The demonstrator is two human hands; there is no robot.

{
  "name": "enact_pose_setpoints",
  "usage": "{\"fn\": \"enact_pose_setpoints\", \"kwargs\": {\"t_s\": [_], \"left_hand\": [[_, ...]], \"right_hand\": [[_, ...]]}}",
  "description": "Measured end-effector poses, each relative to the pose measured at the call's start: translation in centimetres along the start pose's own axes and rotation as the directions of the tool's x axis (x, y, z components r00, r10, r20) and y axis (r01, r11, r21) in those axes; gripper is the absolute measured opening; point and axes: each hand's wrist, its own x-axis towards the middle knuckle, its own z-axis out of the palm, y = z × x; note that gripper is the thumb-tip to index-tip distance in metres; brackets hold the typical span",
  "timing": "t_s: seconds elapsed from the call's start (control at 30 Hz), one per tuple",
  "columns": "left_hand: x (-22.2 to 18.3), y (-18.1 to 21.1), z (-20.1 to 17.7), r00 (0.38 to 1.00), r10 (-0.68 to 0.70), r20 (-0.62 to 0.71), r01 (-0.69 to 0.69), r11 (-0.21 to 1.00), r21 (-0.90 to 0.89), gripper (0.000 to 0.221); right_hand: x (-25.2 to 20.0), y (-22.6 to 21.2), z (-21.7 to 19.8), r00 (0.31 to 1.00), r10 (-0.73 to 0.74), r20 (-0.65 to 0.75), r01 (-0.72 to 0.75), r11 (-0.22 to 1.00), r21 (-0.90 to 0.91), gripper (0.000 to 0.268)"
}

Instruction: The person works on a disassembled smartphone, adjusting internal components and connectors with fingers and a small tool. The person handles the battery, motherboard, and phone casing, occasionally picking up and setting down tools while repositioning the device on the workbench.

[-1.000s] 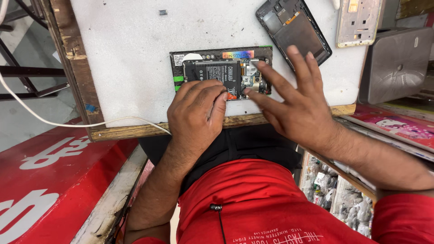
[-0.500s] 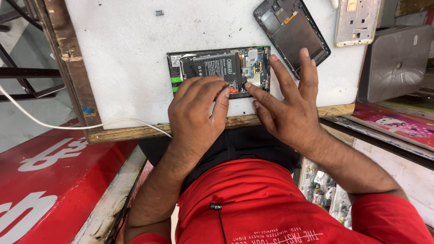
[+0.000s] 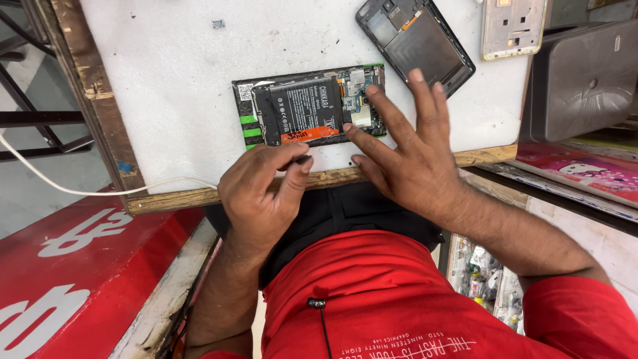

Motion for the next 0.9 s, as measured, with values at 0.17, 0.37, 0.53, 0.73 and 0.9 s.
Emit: {"fn": "enact_pose_setpoints", "kwargs": {"t_s": [0.17, 0.37, 0.53, 0.73, 0.9], "left_hand": [[-0.6, 0.6, -0.3, 1.0, 0.025, -0.014, -0.025, 0.999, -0.024, 0.015], [-0.1, 1.1, 0.6, 0.986, 0.166, 0.014, -0.167, 0.984, 0.069, 0.029], [0.1, 2.2, 1.4, 0.954, 0.291, 0.073, -0.297, 0.95, 0.099, 0.038], [-0.4, 2.7, 1.7, 0.931, 0.332, 0.153, -0.357, 0.914, 0.19, 0.04], [-0.7, 3.1, 0.9, 0.989, -0.109, 0.097, 0.122, 0.984, -0.133, 0.044]], "right_hand": [[-0.2, -0.5, -0.4, 0.995, 0.092, -0.034, -0.087, 0.988, 0.127, 0.037], [-0.7, -2.3, -1.4, 0.964, 0.179, -0.195, -0.089, 0.913, 0.397, 0.027], [-1.1, -3.5, -2.2, 0.956, 0.266, 0.125, -0.208, 0.316, 0.926, 0.029], [-0.7, -4.1, -1.1, 0.89, 0.322, 0.322, -0.337, -0.01, 0.941, 0.024], [-0.6, -3.6, -2.1, 0.947, 0.318, 0.054, -0.214, 0.493, 0.844, 0.009]]}}
